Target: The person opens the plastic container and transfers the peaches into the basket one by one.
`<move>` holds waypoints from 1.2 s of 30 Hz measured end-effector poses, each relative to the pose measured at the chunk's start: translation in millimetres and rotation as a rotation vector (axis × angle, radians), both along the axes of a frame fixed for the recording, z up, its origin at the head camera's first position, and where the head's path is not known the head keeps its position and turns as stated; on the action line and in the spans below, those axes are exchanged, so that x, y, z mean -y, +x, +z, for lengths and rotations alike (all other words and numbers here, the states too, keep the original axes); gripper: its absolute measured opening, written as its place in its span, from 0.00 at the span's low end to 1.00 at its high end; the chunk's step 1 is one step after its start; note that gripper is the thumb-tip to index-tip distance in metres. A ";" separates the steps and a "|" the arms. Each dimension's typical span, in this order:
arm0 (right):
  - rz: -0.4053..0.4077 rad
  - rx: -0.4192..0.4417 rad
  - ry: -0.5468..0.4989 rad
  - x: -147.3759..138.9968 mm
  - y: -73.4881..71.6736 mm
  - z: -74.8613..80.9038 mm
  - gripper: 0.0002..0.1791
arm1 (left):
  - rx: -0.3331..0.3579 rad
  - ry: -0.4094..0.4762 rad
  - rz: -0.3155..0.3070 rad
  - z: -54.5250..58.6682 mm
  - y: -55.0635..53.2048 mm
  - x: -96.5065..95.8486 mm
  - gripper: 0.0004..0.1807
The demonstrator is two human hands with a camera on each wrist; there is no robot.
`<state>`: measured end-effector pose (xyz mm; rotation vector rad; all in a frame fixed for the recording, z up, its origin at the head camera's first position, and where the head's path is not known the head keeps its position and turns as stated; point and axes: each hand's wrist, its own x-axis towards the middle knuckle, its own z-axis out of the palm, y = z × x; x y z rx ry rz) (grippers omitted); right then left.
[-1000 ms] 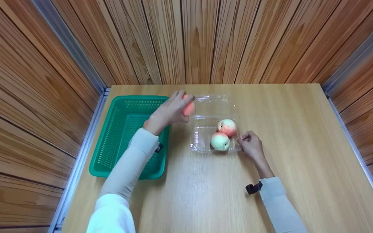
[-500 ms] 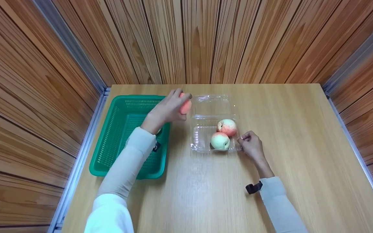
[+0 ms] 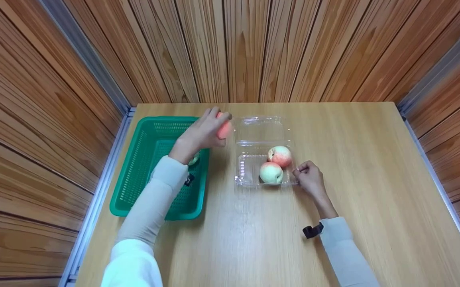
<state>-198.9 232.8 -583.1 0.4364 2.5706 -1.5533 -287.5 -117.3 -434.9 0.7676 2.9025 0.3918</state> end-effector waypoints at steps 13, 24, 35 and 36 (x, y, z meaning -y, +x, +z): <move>0.013 0.036 -0.020 -0.4 0.2 0.4 0.08 | 0.011 -0.002 0.036 2.8 -0.5 7.8 0.40; 0.012 0.034 -0.042 0.2 0.9 0.7 0.07 | -0.021 0.006 0.041 3.0 0.7 17.8 0.39; 0.011 0.036 -0.048 0.3 -0.1 1.5 0.07 | 0.006 0.022 0.083 4.3 0.4 27.7 0.41; 0.009 0.032 -0.050 0.2 -0.2 1.2 0.07 | 0.007 0.025 0.085 4.1 0.1 28.8 0.41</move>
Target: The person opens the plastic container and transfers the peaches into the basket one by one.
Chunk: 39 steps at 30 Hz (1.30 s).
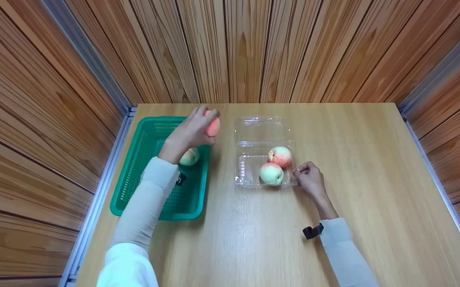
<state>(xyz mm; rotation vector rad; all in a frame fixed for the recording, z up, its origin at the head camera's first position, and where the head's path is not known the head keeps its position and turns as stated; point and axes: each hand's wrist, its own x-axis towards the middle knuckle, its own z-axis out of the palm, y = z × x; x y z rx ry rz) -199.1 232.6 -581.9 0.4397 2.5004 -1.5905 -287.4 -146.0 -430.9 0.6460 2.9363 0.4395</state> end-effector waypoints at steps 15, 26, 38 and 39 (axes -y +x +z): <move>-0.012 -0.007 0.002 0.4 0.3 -2.0 0.06 | -0.030 0.024 0.001 -2.2 -1.5 16.8 0.38; -0.007 -0.016 0.031 0.0 0.1 -0.9 0.06 | 0.025 0.035 0.038 -2.6 -2.6 27.1 0.38; -0.001 0.000 0.030 0.4 -0.4 0.6 0.07 | 0.056 0.055 0.068 -3.8 -2.6 38.0 0.38; -0.002 0.001 0.029 0.4 -0.5 0.6 0.07 | 0.057 0.056 0.071 -3.8 -2.5 38.8 0.38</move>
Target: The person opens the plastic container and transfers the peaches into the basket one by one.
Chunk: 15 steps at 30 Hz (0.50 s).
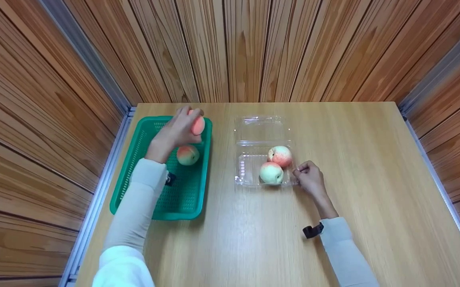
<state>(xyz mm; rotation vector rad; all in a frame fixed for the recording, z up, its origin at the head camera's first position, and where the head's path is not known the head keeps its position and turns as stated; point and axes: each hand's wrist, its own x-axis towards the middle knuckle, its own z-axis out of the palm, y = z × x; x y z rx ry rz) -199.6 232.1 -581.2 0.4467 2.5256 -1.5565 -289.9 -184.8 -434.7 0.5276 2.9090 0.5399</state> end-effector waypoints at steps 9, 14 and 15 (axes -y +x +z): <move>-0.006 -0.017 -0.009 0.3 0.3 -0.7 0.06 | -0.020 -0.003 0.000 -0.2 -0.9 6.7 0.37; -0.009 -0.014 -0.010 -0.2 -0.2 -1.6 0.05 | -0.016 0.005 0.003 -0.7 -1.3 9.9 0.37; -0.010 -0.011 -0.013 -0.2 -0.2 -1.6 0.05 | -0.014 0.005 0.005 -0.8 -1.0 10.5 0.38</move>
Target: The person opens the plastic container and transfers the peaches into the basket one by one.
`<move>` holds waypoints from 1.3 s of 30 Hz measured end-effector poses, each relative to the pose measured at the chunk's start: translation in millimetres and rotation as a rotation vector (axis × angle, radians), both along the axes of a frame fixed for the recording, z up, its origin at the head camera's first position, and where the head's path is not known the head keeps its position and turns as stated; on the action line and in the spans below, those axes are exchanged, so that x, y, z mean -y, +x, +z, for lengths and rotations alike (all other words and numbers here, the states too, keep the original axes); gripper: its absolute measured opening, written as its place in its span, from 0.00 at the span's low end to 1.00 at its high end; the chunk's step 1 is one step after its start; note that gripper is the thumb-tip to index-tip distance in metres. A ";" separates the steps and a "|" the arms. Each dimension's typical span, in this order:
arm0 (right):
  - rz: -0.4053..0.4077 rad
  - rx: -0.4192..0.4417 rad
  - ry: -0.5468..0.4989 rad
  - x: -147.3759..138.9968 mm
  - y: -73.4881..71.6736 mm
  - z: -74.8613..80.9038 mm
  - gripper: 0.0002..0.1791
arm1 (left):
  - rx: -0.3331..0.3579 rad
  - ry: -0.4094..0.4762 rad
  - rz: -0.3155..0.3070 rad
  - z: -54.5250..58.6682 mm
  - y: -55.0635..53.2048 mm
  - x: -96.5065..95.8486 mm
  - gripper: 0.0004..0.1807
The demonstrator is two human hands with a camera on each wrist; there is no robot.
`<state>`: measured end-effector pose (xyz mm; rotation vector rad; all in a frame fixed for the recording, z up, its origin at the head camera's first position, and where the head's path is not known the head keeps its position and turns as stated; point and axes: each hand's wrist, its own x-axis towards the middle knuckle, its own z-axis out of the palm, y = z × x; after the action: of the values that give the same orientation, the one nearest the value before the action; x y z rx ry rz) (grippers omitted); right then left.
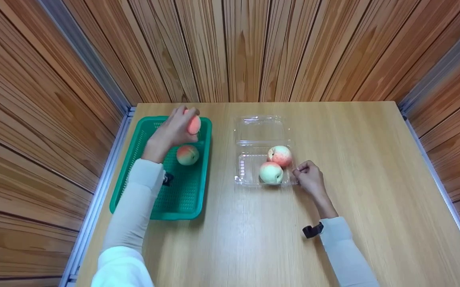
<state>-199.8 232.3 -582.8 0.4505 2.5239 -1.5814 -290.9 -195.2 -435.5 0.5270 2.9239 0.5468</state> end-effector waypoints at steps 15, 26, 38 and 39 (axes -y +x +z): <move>0.008 0.026 -0.011 -0.1 1.0 0.9 0.07 | 0.013 0.013 0.031 -0.9 -0.2 11.5 0.40; 0.018 -0.009 0.039 0.2 1.1 1.5 0.07 | 0.010 0.021 0.043 -2.4 1.2 21.3 0.39; 0.009 0.007 0.002 0.4 0.3 3.0 0.07 | 0.020 0.019 0.063 -4.3 2.0 30.0 0.39; 0.009 0.007 0.000 0.5 0.1 2.9 0.07 | 0.022 0.021 0.065 -4.4 2.0 30.8 0.40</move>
<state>-199.7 231.8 -579.9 0.4437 2.5175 -1.5733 -288.9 -226.1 -439.9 0.4267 2.9261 0.5872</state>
